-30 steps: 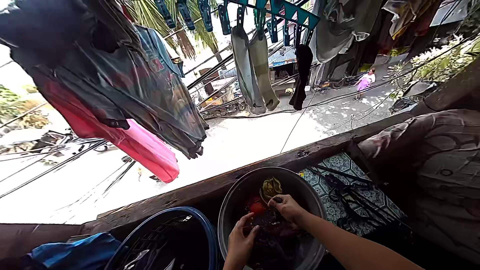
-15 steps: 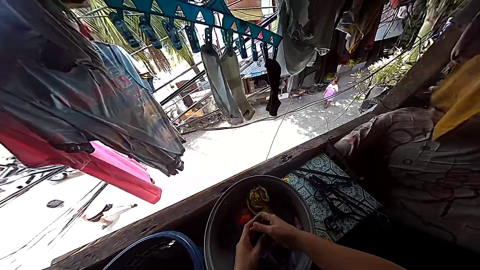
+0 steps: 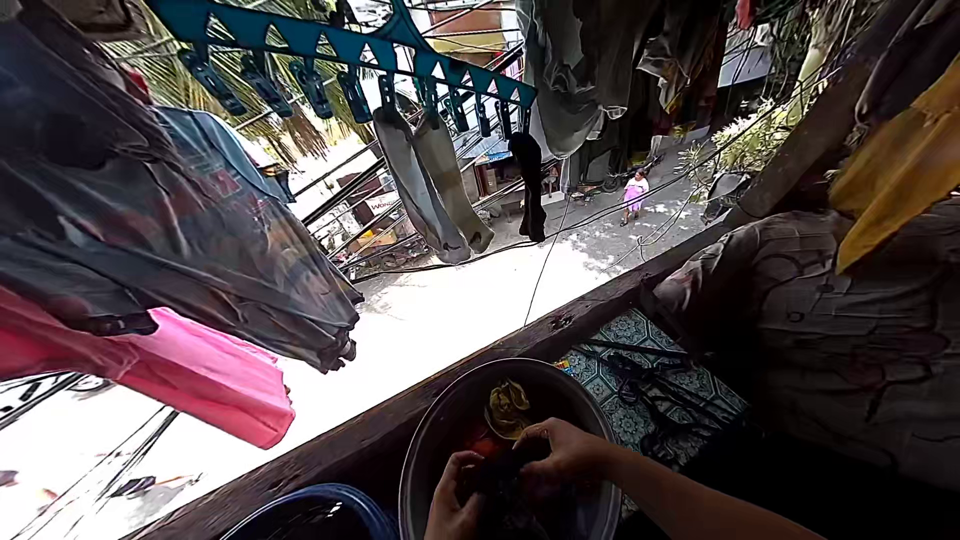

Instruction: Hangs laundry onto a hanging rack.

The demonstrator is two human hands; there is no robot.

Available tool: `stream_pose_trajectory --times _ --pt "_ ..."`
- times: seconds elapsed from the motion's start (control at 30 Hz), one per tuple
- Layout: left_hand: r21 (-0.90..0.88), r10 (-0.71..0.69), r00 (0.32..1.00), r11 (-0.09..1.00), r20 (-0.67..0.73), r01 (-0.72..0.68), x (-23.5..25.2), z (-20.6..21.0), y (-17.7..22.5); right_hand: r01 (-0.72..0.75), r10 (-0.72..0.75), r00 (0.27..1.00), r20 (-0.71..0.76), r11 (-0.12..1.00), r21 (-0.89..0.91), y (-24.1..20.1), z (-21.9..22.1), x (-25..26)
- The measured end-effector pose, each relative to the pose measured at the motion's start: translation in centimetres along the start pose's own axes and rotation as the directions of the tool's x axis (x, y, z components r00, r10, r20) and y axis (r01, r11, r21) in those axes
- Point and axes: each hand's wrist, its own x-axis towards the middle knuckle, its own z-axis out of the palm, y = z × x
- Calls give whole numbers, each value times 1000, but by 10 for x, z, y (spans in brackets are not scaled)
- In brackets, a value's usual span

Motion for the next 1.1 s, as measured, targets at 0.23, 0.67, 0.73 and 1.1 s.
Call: stream_pose_trajectory --times 0.23,0.67,0.73,1.1 --pt "22 88 996 996 -15 -87 10 -19 30 -74 91 992 -91 983 170 -25 -41 -1" --pt "267 354 929 911 -109 -315 4 -52 51 -15 81 948 -307 978 210 -58 -68 -14" --pt "315 398 911 883 -105 -349 3 -52 52 -70 152 913 -380 973 221 -63 -66 -10" --pt "357 451 892 836 -11 -418 7 -52 32 106 -64 973 -221 978 179 -77 -88 10"
